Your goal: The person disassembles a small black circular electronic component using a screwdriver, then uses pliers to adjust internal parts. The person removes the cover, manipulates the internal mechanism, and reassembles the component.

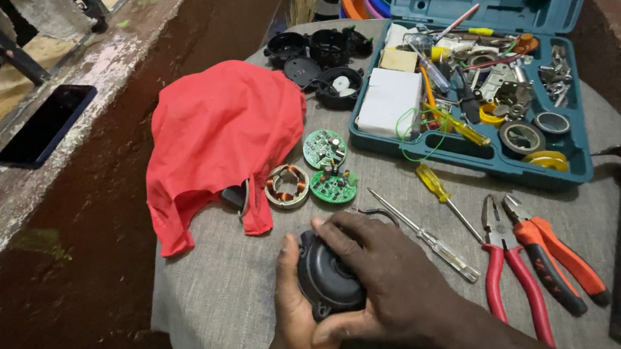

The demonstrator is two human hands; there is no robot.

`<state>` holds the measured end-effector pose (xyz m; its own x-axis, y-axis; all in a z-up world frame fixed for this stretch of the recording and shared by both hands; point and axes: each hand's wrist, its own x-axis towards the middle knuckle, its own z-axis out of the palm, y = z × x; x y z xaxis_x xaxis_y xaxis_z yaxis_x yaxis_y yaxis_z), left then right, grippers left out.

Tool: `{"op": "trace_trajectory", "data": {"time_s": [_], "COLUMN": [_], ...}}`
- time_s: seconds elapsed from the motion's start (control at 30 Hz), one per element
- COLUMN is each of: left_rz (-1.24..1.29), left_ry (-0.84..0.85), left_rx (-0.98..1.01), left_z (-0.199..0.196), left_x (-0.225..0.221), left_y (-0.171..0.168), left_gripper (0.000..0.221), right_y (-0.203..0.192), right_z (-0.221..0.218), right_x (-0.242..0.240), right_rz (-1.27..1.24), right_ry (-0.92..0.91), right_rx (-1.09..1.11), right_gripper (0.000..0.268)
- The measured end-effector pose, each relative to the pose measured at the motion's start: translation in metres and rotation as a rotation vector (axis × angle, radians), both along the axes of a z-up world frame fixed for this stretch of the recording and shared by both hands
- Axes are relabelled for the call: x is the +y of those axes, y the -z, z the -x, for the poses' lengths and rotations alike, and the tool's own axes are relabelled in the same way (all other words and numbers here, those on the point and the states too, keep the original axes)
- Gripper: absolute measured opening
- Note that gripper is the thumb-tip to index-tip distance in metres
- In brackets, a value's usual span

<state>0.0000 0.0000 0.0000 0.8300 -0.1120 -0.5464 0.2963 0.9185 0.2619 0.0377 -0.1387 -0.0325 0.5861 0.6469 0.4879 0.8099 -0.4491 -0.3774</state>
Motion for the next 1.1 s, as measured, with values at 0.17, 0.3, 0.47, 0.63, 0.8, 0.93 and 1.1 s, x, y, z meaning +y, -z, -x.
{"op": "trace_trajectory", "data": {"time_s": [0.17,0.3,0.47,0.63,0.8,0.93,1.1], "left_rz": [0.038,0.037,-0.073,-0.357,-0.496,-0.433,-0.439], "left_ry": [-0.007,-0.024,-0.061,-0.024,-0.290,-0.288,-0.202], "left_rx": [-0.049,-0.020,-0.229,-0.173,-0.278,-0.296,-0.262], "left_z": [-0.001,-0.001,-0.002,-0.008,-0.009,-0.010,-0.004], "left_x": [0.001,0.002,0.004,0.013,0.041,0.046,0.041], "left_y": [0.022,0.029,0.055,0.053,0.054,0.064,0.062], "left_gripper": [0.080,0.080,0.077,0.084,0.073,0.072,0.077], "right_y": [-0.007,-0.009,-0.009,-0.007,-0.019,-0.015,-0.014], "right_z": [0.002,0.005,-0.001,-0.012,-0.014,-0.013,-0.015], "right_x": [0.001,0.003,-0.004,-0.019,-0.022,-0.014,-0.015], "right_rz": [-0.039,-0.126,-0.233,-0.248,-0.128,-0.065,-0.088], "right_ry": [-0.020,-0.033,-0.104,-0.014,-0.006,0.005,-0.040], "right_rx": [-0.031,0.007,0.236,0.363,0.259,0.253,0.218], "right_gripper": [0.106,0.089,0.089,0.093,0.093,0.096,0.089]}}
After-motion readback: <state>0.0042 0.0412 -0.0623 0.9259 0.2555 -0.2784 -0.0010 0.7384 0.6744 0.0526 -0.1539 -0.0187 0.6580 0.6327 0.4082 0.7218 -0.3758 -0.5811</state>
